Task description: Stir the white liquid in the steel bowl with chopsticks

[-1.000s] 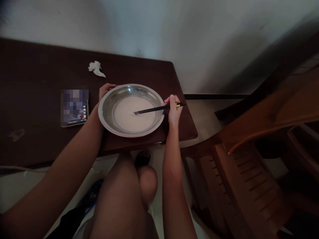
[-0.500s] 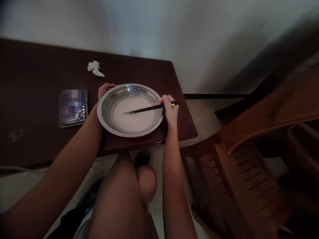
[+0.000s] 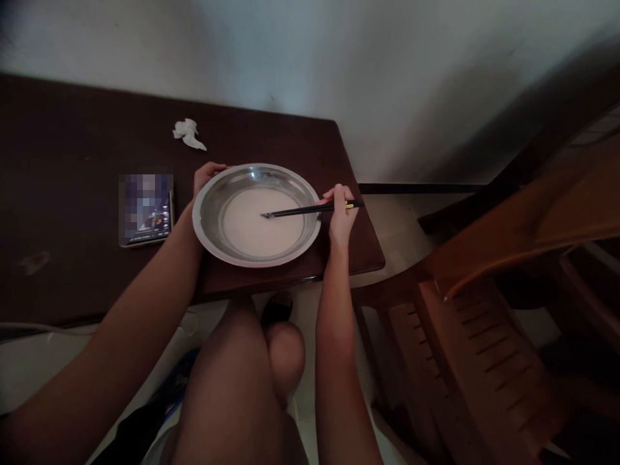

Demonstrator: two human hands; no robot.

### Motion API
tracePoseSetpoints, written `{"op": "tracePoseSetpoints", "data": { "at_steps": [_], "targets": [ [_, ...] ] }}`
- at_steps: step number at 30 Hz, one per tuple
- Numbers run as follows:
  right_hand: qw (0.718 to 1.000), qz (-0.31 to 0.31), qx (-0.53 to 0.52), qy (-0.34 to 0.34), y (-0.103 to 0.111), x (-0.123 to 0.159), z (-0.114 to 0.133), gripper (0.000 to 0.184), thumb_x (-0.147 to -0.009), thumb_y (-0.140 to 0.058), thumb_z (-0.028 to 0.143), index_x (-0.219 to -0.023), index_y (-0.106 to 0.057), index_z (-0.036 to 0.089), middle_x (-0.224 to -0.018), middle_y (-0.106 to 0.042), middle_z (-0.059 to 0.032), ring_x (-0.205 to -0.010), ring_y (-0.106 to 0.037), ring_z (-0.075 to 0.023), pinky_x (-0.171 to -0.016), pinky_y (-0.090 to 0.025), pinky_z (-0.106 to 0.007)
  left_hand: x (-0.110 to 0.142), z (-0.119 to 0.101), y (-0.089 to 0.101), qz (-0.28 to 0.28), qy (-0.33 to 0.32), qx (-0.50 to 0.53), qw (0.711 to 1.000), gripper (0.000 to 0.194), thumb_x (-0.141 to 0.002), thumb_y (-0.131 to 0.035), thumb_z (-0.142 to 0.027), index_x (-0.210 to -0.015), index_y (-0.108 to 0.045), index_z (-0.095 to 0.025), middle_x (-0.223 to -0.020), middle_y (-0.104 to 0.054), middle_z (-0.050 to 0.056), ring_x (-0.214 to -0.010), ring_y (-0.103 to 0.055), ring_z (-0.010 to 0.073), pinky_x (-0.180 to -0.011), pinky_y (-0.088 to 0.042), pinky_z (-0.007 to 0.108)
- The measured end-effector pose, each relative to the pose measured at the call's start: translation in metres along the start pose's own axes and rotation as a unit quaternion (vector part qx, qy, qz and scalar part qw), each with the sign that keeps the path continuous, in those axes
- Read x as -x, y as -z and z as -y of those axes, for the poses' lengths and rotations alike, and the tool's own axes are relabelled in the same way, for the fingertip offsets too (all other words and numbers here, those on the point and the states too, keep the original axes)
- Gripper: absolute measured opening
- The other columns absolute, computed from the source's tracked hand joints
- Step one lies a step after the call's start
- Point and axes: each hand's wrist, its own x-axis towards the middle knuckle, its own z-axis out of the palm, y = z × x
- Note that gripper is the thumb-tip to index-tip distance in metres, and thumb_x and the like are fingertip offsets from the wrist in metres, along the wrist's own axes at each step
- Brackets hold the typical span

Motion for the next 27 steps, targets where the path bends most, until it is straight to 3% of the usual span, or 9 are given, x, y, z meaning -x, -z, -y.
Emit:
{"op": "tracePoseSetpoints", "data": {
  "at_steps": [5, 10, 13, 16, 21, 27],
  "targets": [
    [0.996, 0.084, 0.026, -0.008, -0.0007, 0.0016, 0.0015, 0.051, -0.088, -0.064, 0.074, -0.072, -0.062, 0.025, -0.054, -0.053, 0.0084, -0.05, -0.057, -0.0096, -0.061, -0.053, -0.028, -0.0019, 0.001, 0.0022, 0.006, -0.003, 0.015, 1.0, 0.022, -0.087, -0.054, -0.022, -0.07, -0.068, -0.023, -0.058, -0.067, 0.001, -0.074, -0.068, 0.0233, -0.081, -0.055, 0.034],
    [0.999, -0.003, 0.032, 0.008, -0.0001, -0.0003, 0.0002, 0.055, -0.093, -0.053, 0.075, -0.071, -0.055, 0.025, -0.055, -0.052, 0.0087, -0.048, -0.055, -0.0083, -0.062, -0.052, -0.027, -0.0047, 0.003, 0.0036, 0.014, -0.018, -0.004, 1.0, 0.018, -0.083, -0.055, -0.025, -0.07, -0.067, -0.026, -0.062, -0.071, 0.003, -0.087, -0.073, 0.0288, -0.087, -0.057, 0.039],
    [0.999, 0.042, 0.028, -0.008, 0.0002, 0.0009, 0.0012, 0.054, -0.093, -0.054, 0.075, -0.071, -0.056, 0.026, -0.051, -0.047, 0.0095, -0.047, -0.054, -0.0092, -0.059, -0.049, -0.027, -0.0058, 0.0045, 0.0043, 0.017, -0.021, -0.002, 1.0, 0.017, -0.083, -0.056, -0.025, -0.07, -0.067, -0.025, -0.064, -0.071, 0.004, -0.092, -0.074, 0.0293, -0.09, -0.058, 0.039],
    [0.997, 0.078, 0.028, -0.009, -0.0006, 0.0016, 0.0028, 0.05, -0.09, -0.062, 0.073, -0.074, -0.061, 0.025, -0.052, -0.052, 0.0089, -0.052, -0.059, -0.0104, -0.064, -0.052, -0.028, -0.0056, 0.0054, 0.0047, 0.008, -0.027, 0.002, 1.0, 0.014, -0.084, -0.058, -0.026, -0.073, -0.066, -0.025, -0.067, -0.072, 0.004, -0.099, -0.074, 0.0298, -0.092, -0.059, 0.04],
    [0.999, -0.018, 0.029, -0.013, -0.0002, -0.0007, -0.0003, 0.055, -0.092, -0.053, 0.076, -0.07, -0.056, 0.026, -0.053, -0.052, 0.0088, -0.049, -0.056, -0.0096, -0.064, -0.052, -0.029, -0.0056, 0.0067, 0.0057, 0.014, -0.031, -0.013, 0.999, 0.018, -0.086, -0.055, -0.027, -0.071, -0.064, -0.026, -0.069, -0.072, 0.005, -0.105, -0.076, 0.0305, -0.094, -0.061, 0.04],
    [0.996, 0.078, 0.035, -0.01, -0.0004, 0.0019, 0.0009, 0.051, -0.089, -0.06, 0.074, -0.075, -0.062, 0.026, -0.056, -0.055, 0.0077, -0.056, -0.06, -0.0113, -0.068, -0.054, -0.03, -0.0012, 0.0048, 0.0032, 0.009, -0.033, -0.021, 0.999, 0.019, -0.088, -0.054, -0.029, -0.072, -0.065, -0.026, -0.074, -0.074, 0.005, -0.106, -0.076, 0.0311, -0.092, -0.061, 0.038]
  ]
}}
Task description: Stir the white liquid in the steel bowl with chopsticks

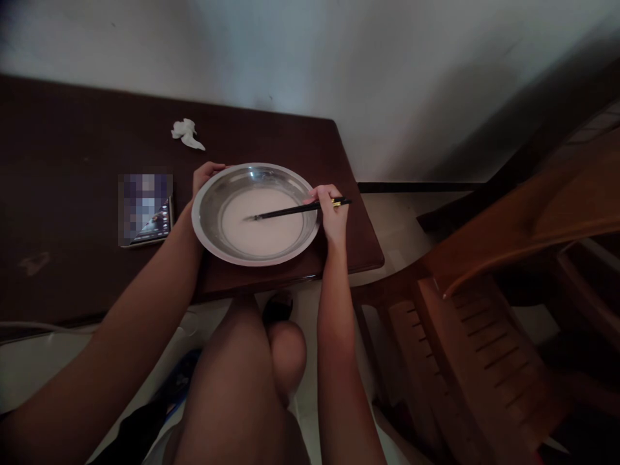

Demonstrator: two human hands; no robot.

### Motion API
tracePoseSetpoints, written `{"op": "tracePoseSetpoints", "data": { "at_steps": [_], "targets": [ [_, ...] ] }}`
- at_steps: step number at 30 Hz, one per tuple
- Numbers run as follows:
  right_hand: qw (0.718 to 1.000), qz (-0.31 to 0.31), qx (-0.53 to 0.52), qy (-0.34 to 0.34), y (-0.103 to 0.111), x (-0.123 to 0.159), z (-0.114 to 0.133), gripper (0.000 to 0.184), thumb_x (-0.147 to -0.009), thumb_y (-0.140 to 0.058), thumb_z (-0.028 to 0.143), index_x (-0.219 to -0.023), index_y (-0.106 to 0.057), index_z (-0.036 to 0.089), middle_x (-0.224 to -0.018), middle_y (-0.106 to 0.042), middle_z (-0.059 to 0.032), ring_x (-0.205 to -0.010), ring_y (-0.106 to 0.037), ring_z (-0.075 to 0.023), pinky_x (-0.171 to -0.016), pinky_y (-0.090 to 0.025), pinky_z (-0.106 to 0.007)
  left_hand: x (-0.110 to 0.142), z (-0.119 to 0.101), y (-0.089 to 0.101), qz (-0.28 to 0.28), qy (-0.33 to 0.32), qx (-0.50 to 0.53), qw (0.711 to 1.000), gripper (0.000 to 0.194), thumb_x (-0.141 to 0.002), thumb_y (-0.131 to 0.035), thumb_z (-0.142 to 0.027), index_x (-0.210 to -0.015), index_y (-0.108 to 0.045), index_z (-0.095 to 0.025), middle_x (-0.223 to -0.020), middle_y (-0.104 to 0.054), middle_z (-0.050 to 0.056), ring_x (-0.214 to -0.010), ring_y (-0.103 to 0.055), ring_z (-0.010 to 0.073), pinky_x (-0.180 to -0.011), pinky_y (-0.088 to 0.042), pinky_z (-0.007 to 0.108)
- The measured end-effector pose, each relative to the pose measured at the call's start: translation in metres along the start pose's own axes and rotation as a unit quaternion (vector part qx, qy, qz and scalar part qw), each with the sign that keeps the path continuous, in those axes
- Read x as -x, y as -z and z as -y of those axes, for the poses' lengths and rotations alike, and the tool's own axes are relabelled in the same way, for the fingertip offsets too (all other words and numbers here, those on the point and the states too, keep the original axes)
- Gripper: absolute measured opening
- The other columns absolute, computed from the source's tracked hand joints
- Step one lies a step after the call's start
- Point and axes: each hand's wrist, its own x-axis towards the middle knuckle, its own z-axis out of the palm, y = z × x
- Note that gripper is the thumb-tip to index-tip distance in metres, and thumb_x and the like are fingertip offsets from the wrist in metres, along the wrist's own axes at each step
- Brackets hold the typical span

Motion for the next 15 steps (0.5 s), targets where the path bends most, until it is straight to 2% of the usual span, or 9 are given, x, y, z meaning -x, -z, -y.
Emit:
{"op": "tracePoseSetpoints", "data": {
  "at_steps": [2, 5, 7, 10, 12, 15],
  "targets": [
    [0.999, -0.035, -0.007, 0.009, 0.0001, -0.0006, 0.0001, 0.05, -0.09, -0.061, 0.073, -0.075, -0.062, 0.025, -0.056, -0.056, 0.008, -0.056, -0.061, -0.0109, -0.071, -0.054, -0.03, 0.0034, -0.0027, -0.0023, 0.003, 0.016, 0.011, 1.0, 0.021, -0.088, -0.052, -0.027, -0.071, -0.064, -0.026, -0.07, -0.073, 0.004, -0.105, -0.076, 0.0305, -0.093, -0.06, 0.038],
    [0.996, -0.084, -0.028, 0.006, 0.0009, -0.0015, -0.0012, 0.052, -0.093, -0.056, 0.074, -0.074, -0.06, 0.025, -0.053, -0.052, 0.0089, -0.05, -0.056, -0.0097, -0.066, -0.051, -0.029, 0.0072, -0.006, -0.0052, -0.001, 0.034, 0.031, 0.999, 0.024, -0.09, -0.05, -0.023, -0.07, -0.064, -0.025, -0.061, -0.068, 0.002, -0.102, -0.074, 0.0269, -0.096, -0.057, 0.036],
    [0.998, -0.055, -0.029, -0.001, 0.0012, -0.0009, -0.0014, 0.052, -0.093, -0.055, 0.075, -0.075, -0.06, 0.026, -0.052, -0.051, 0.0092, -0.048, -0.054, -0.0098, -0.063, -0.049, -0.029, 0.008, -0.0069, -0.0062, -0.004, 0.035, 0.035, 0.999, 0.026, -0.091, -0.049, -0.021, -0.071, -0.064, -0.025, -0.058, -0.067, 0.0, -0.1, -0.073, 0.0249, -0.097, -0.056, 0.034],
    [1.0, 0.002, -0.014, -0.004, 0.0008, 0.0001, -0.0002, 0.048, -0.091, -0.06, 0.072, -0.078, -0.063, 0.026, -0.054, -0.054, 0.0085, -0.054, -0.059, -0.0113, -0.067, -0.052, -0.03, 0.0081, -0.0069, -0.0066, -0.004, 0.028, 0.029, 0.999, 0.025, -0.091, -0.049, -0.022, -0.071, -0.064, -0.025, -0.059, -0.068, 0.0, -0.102, -0.072, 0.025, -0.096, -0.055, 0.034],
    [1.0, -0.014, -0.004, 0.001, 0.0007, -0.0003, 0.0001, 0.047, -0.092, -0.061, 0.071, -0.078, -0.064, 0.026, -0.056, -0.056, 0.008, -0.057, -0.061, -0.0119, -0.071, -0.054, -0.031, 0.0082, -0.007, -0.0067, -0.002, 0.03, 0.029, 0.999, 0.023, -0.089, -0.05, -0.023, -0.072, -0.064, -0.026, -0.06, -0.069, 0.001, -0.103, -0.072, 0.0264, -0.095, -0.055, 0.034],
    [0.997, -0.076, -0.008, 0.005, 0.001, -0.0015, -0.0008, 0.051, -0.094, -0.055, 0.073, -0.075, -0.061, 0.026, -0.054, -0.054, 0.0084, -0.053, -0.059, -0.0112, -0.069, -0.053, -0.031, 0.0084, -0.0073, -0.0066, 0.002, 0.036, 0.032, 0.999, 0.018, -0.086, -0.052, -0.024, -0.073, -0.065, -0.027, -0.061, -0.07, 0.001, -0.105, -0.072, 0.0283, -0.095, -0.055, 0.037]
  ]
}}
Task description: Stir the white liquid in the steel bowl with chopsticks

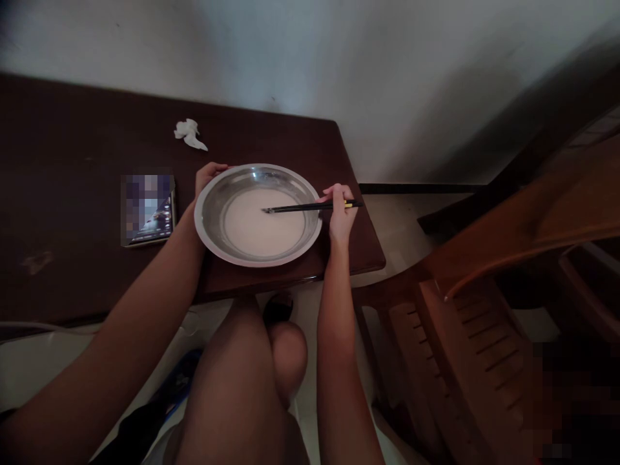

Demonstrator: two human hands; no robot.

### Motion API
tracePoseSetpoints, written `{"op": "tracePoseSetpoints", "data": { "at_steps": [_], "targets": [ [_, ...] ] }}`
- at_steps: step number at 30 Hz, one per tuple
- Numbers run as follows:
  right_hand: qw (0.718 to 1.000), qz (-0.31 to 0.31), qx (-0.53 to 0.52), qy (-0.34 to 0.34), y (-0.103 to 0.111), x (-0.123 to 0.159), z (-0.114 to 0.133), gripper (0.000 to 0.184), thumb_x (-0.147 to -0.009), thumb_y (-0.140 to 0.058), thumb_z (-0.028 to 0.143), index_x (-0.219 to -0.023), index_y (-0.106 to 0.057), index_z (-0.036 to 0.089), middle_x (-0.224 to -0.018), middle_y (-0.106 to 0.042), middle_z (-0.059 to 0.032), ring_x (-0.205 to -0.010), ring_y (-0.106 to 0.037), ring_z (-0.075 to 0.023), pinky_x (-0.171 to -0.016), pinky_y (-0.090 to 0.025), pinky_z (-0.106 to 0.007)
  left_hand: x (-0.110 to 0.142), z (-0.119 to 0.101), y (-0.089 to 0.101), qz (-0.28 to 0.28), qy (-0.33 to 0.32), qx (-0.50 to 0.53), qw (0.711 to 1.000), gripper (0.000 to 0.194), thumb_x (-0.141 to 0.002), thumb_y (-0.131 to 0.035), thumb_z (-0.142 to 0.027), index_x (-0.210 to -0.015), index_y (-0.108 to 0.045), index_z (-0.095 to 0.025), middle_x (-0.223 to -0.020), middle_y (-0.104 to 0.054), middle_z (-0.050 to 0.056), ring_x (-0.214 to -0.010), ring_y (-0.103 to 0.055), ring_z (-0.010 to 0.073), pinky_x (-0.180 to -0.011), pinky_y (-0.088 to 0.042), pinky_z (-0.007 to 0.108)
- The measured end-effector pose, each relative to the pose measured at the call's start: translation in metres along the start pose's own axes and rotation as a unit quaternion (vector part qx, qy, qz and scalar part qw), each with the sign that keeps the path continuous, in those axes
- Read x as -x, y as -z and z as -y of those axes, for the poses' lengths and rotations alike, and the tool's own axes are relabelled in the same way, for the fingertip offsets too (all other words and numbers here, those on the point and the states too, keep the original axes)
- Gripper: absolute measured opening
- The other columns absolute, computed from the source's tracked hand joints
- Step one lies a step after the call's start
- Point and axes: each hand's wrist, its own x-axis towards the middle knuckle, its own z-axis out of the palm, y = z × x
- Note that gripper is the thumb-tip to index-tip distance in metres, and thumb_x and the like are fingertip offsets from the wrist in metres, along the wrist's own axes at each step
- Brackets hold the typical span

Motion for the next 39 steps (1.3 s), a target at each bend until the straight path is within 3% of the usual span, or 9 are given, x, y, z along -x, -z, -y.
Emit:
{"op": "tracePoseSetpoints", "data": {
  "at_steps": [2, 6, 12, 18, 23, 29, 34, 36, 39],
  "targets": [
    [1.0, 0.007, -0.013, -0.007, 0.0, 0.0, 0.0, 0.052, -0.094, -0.053, 0.074, -0.074, -0.06, 0.026, -0.052, -0.051, 0.0088, -0.05, -0.056, -0.0107, -0.066, -0.051, -0.03, 0.0, 0.0, 0.0, -0.006, -0.002, -0.006, 1.0, 0.017, -0.085, -0.053, -0.024, -0.073, -0.065, -0.027, -0.061, -0.07, 0.001, -0.106, -0.071, 0.0283, -0.096, -0.055, 0.038],
    [0.997, 0.08, 0.002, -0.013, -0.001, 0.002, 0.004, 0.049, -0.09, -0.059, 0.074, -0.075, -0.061, 0.027, -0.054, -0.052, 0.0084, -0.053, -0.058, -0.0113, -0.066, -0.052, -0.03, -0.002, 0.001, 0.002, 0.004, -0.004, -0.006, 1.0, 0.019, -0.086, -0.052, -0.024, -0.072, -0.064, -0.026, -0.061, -0.07, 0.0, -0.105, -0.072, 0.027, -0.096, -0.054, 0.038],
    [1.0, -0.005, 0.005, -0.008, 0.0, 0.0, 0.0, 0.053, -0.093, -0.052, 0.075, -0.074, -0.057, 0.026, -0.053, -0.05, 0.0089, -0.051, -0.056, -0.0104, -0.067, -0.052, -0.03, -0.007, 0.002, 0.005, -0.005, 0.0, 0.011, 1.0, 0.021, -0.088, -0.052, -0.022, -0.072, -0.065, -0.023, -0.06, -0.068, -0.001, -0.095, -0.071, 0.0231, -0.095, -0.053, 0.036],
    [0.997, 0.077, 0.011, -0.019, -0.002, 0.001, 0.0, 0.05, -0.09, -0.06, 0.074, -0.075, -0.059, 0.026, -0.056, -0.054, 0.0081, -0.056, -0.059, -0.0119, -0.068, -0.053, -0.03, -0.006, 0.002, 0.004, -0.004, -0.007, 0.008, 1.0, 0.025, -0.09, -0.05, -0.021, -0.071, -0.066, -0.024, -0.058, -0.067, -0.002, -0.096, -0.071, 0.0227, -0.095, -0.052, 0.034],
    [1.0, -0.006, 0.006, -0.008, -0.001, -0.001, 0.0, 0.055, -0.092, -0.05, 0.078, -0.073, -0.056, 0.027, -0.051, -0.047, 0.0095, -0.049, -0.054, -0.0107, -0.066, -0.051, -0.03, -0.009, 0.004, 0.007, 0.01, -0.007, -0.007, 1.0, 0.017, -0.085, -0.054, -0.025, -0.072, -0.065, -0.024, -0.064, -0.071, 0.002, -0.102, -0.073, 0.0268, -0.097, -0.055, 0.038],
    [0.996, 0.09, 0.013, -0.014, -0.001, 0.002, 0.003, 0.05, -0.089, -0.061, 0.075, -0.074, -0.06, 0.027, -0.055, -0.053, 0.0083, -0.055, -0.058, -0.0112, -0.068, -0.053, -0.031, -0.014, 0.007, 0.01, -0.008, -0.039, -0.029, 0.999, 0.008, -0.082, -0.061, -0.03, -0.076, -0.065, -0.025, -0.076, -0.075, 0.004, -0.108, -0.076, 0.0321, -0.093, -0.061, 0.04],
    [1.0, -0.017, -0.009, -0.012, -0.001, -0.001, 0.001, 0.054, -0.091, -0.055, 0.076, -0.071, -0.057, 0.026, -0.052, -0.051, 0.0091, -0.049, -0.056, -0.0098, -0.066, -0.052, -0.03, -0.009, 0.005, 0.007, 0.015, -0.023, -0.013, 1.0, 0.018, -0.085, -0.054, -0.028, -0.072, -0.065, -0.025, -0.072, -0.075, 0.005, -0.106, -0.076, 0.0309, -0.095, -0.059, 0.041],
    [1.0, 0.001, -0.012, -0.019, -0.001, 0.0, 0.001, 0.056, -0.091, -0.053, 0.078, -0.071, -0.056, 0.026, -0.051, -0.049, 0.0092, -0.047, -0.055, -0.01, -0.062, -0.05, -0.029, -0.007, 0.005, 0.006, 0.015, -0.02, -0.007, 1.0, 0.018, -0.085, -0.054, -0.027, -0.072, -0.066, -0.025, -0.067, -0.073, 0.003, -0.104, -0.075, 0.0294, -0.096, -0.057, 0.04],
    [0.997, 0.077, -0.004, -0.019, -0.001, 0.003, 0.002, 0.052, -0.089, -0.059, 0.076, -0.075, -0.062, 0.026, -0.055, -0.057, 0.0078, -0.054, -0.061, -0.0115, -0.065, -0.053, -0.03, -0.004, 0.004, 0.006, 0.014, -0.017, -0.001, 1.0, 0.019, -0.088, -0.053, -0.024, -0.073, -0.066, -0.024, -0.063, -0.071, 0.0, -0.099, -0.073, 0.0261, -0.096, -0.055, 0.037]
  ]
}}
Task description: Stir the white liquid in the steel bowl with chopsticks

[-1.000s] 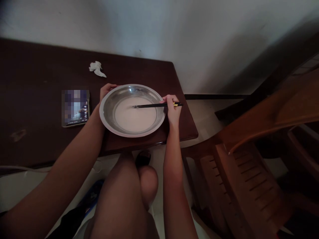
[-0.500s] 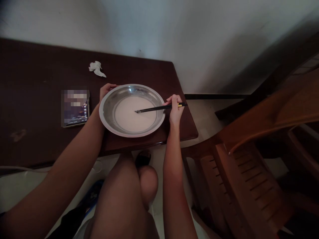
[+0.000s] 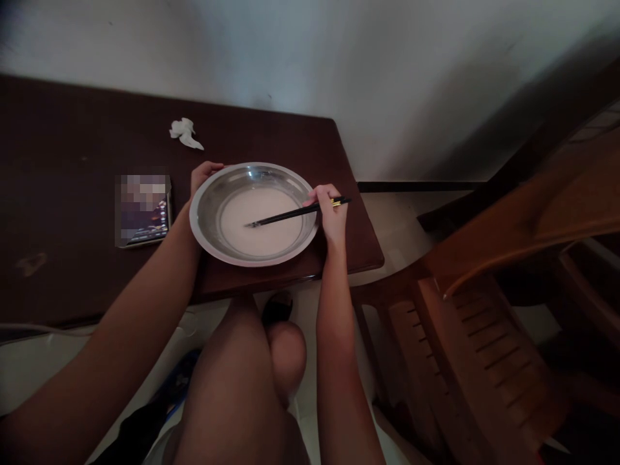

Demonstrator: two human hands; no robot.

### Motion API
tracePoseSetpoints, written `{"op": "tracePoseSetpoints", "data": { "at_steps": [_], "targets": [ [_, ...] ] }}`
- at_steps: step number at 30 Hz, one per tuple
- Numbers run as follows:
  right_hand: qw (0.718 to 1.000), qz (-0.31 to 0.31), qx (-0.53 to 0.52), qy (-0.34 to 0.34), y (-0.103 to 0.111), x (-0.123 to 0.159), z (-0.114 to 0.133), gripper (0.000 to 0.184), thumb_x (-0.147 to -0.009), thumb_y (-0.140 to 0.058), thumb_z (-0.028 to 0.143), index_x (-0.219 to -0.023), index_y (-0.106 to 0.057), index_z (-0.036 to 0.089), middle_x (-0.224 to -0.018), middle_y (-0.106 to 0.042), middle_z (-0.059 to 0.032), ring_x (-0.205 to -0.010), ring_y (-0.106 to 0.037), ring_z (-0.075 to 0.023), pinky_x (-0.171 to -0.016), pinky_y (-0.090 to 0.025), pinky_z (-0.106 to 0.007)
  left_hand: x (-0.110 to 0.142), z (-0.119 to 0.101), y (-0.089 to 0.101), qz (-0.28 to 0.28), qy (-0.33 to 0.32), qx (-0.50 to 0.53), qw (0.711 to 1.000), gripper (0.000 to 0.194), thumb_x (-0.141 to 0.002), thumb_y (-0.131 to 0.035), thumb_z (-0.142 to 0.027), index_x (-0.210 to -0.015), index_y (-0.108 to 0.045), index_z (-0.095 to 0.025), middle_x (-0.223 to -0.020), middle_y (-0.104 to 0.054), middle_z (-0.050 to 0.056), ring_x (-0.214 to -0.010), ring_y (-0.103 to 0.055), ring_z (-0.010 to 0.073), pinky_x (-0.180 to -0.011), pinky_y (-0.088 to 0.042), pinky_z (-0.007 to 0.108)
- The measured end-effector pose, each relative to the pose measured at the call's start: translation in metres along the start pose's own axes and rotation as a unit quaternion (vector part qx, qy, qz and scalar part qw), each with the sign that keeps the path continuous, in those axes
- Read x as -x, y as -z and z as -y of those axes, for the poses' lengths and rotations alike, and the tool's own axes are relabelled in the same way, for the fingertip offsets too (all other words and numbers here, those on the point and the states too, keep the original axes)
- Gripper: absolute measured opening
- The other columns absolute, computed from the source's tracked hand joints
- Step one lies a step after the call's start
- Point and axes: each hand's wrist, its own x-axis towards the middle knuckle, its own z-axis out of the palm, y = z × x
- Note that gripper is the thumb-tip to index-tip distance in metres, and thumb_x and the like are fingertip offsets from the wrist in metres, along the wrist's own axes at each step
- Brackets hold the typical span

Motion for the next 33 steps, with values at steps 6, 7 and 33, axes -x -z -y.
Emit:
{"op": "tracePoseSetpoints", "data": {
  "at_steps": [6, 7, 33],
  "targets": [
    [0.997, -0.072, -0.027, 0.025, 0.0006, -0.0018, -0.0024, 0.049, -0.093, -0.06, 0.07, -0.073, -0.062, 0.026, -0.052, -0.053, 0.0093, -0.051, -0.059, -0.0098, -0.067, -0.052, -0.029, 0.0004, -0.0011, -0.0015, -0.011, 0.006, -0.011, 1.0, 0.025, -0.092, -0.049, -0.025, -0.074, -0.066, -0.025, -0.061, -0.068, 0.0, -0.087, -0.071, 0.0248, -0.088, -0.054, 0.035],
    [0.996, -0.075, -0.031, 0.022, 0.0007, -0.002, -0.0029, 0.05, -0.093, -0.059, 0.071, -0.072, -0.061, 0.026, -0.051, -0.051, 0.0097, -0.049, -0.057, -0.0096, -0.065, -0.051, -0.028, 0.0001, -0.0013, -0.0017, -0.011, 0.007, -0.01, 1.0, 0.025, -0.093, -0.049, -0.024, -0.075, -0.066, -0.025, -0.061, -0.068, 0.0, -0.085, -0.07, 0.0246, -0.087, -0.054, 0.034],
    [1.0, -0.011, 0.015, 0.015, 0.0001, -0.0022, -0.0031, 0.05, -0.092, -0.057, 0.072, -0.074, -0.059, 0.026, -0.053, -0.049, 0.0088, -0.05, -0.057, -0.0099, -0.063, -0.051, -0.029, -0.0003, -0.0049, -0.0039, -0.024, 0.013, -0.012, 1.0, 0.028, -0.092, -0.046, -0.02, -0.072, -0.066, -0.023, -0.061, -0.068, 0.001, -0.083, -0.069, 0.0225, -0.086, -0.053, 0.034]
  ]
}}
